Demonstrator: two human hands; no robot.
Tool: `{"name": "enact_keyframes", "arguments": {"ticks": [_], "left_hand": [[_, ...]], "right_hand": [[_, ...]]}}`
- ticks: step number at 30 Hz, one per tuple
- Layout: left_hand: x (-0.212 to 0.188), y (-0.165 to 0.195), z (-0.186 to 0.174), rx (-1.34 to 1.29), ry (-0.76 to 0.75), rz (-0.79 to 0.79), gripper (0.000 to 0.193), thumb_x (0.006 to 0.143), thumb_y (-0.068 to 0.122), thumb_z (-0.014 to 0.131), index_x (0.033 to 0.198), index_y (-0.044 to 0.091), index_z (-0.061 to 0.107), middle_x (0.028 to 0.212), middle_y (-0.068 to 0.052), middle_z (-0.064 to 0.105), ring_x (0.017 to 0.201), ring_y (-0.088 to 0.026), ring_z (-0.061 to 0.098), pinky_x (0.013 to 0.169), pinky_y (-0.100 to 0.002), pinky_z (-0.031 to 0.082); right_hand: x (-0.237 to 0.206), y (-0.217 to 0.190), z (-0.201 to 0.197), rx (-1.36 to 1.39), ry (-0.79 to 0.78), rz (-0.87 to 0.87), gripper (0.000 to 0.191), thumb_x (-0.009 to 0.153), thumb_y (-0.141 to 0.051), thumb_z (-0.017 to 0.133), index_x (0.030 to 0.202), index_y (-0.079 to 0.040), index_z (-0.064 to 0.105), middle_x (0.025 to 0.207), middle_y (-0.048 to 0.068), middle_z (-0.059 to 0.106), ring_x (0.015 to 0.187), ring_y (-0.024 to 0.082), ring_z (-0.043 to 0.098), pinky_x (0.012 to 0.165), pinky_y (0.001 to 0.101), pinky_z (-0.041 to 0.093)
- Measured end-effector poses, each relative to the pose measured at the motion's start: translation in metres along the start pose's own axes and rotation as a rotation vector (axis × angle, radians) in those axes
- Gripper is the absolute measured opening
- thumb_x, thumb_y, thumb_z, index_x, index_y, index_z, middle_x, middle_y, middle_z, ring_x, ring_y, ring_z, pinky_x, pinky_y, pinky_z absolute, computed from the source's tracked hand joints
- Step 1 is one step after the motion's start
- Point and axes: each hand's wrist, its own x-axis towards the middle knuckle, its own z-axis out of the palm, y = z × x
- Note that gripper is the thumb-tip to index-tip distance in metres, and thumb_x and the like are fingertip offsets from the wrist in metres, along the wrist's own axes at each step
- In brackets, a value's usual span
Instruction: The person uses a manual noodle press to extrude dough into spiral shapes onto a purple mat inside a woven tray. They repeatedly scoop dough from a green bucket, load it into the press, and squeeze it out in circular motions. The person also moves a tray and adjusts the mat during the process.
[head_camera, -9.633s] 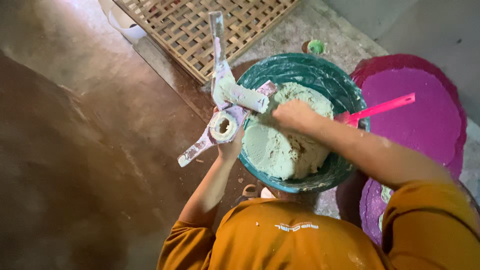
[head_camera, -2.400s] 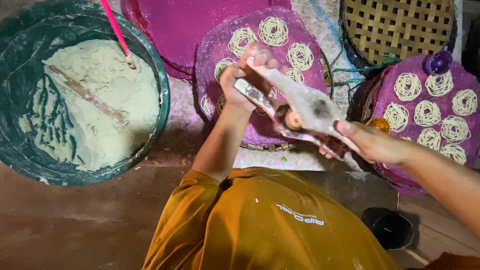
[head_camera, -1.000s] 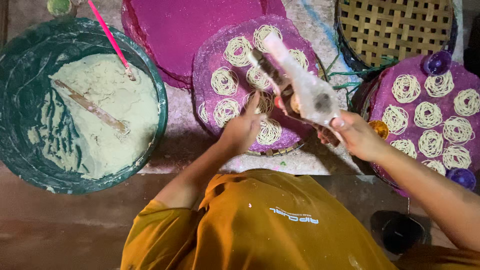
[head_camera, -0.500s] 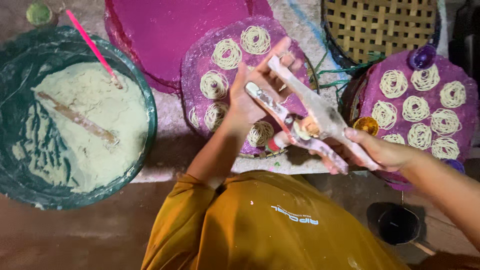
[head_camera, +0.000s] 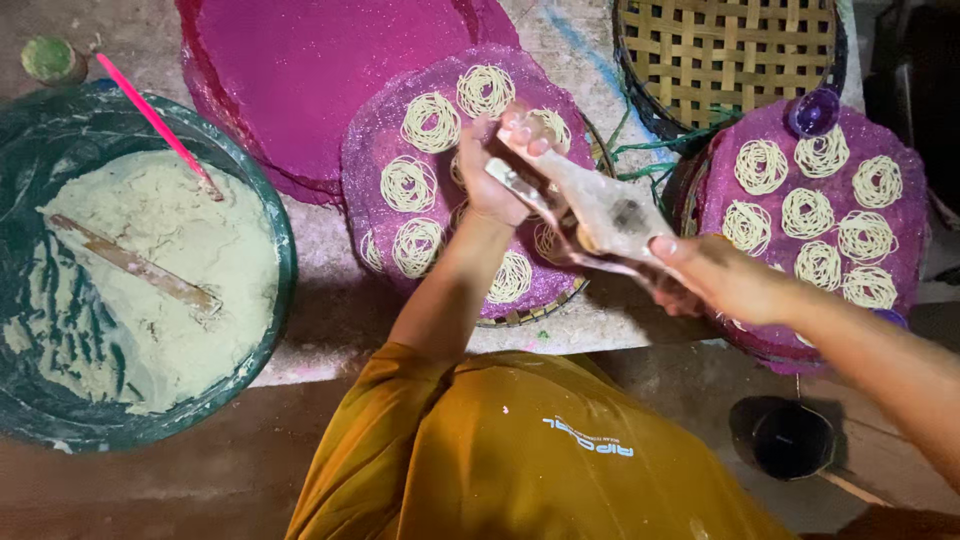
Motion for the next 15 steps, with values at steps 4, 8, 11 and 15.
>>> {"name": "enact_keyframes", "arguments": {"ticks": [4,8,11,15], "left_hand": [[0.02,-0.007,0.003,0.099,-0.075,0.064,0.033,0.102,0.048,0.045,0.089,0.018,0.053,0.077,0.002,0.057,0.077,-0.016,0.058,0.087,-0.042,0.051],[0.027,0.013,0.003,0.071,-0.061,-0.006,0.035,0.1,0.047,0.044,0.088,0.016,0.054,0.076,0.002,0.057,0.077,-0.016,0.059,0.084,-0.04,0.052],[0.017,0.011,0.0,0.068,-0.02,-0.001,0.03,0.098,0.043,0.044,0.089,0.016,0.053,0.076,0.002,0.056,0.078,-0.017,0.059,0.085,-0.04,0.051],[0.021,-0.008,0.004,0.05,-0.086,0.038,0.028,0.102,0.042,0.045,0.094,0.016,0.051,0.083,0.001,0.057,0.083,-0.017,0.058,0.088,-0.04,0.05]], "right_hand": [[-0.002,-0.004,-0.008,0.107,0.106,-0.083,0.073,0.097,-0.064,0.035,0.087,0.001,0.066,0.073,0.012,0.067,0.063,0.023,0.063,0.058,0.0383,0.053],[0.005,-0.008,0.002,0.084,0.133,-0.199,0.074,0.1,-0.064,0.031,0.086,0.0,0.066,0.07,0.01,0.067,0.062,0.018,0.064,0.06,0.034,0.055],[0.004,-0.007,0.002,0.106,0.061,-0.096,0.078,0.099,-0.063,0.03,0.08,0.003,0.068,0.066,0.013,0.068,0.057,0.02,0.063,0.057,0.0372,0.054],[0.0,-0.002,-0.013,0.047,0.132,-0.05,0.073,0.097,-0.062,0.034,0.084,0.001,0.068,0.068,0.011,0.07,0.059,0.019,0.068,0.059,0.0356,0.056]]}}
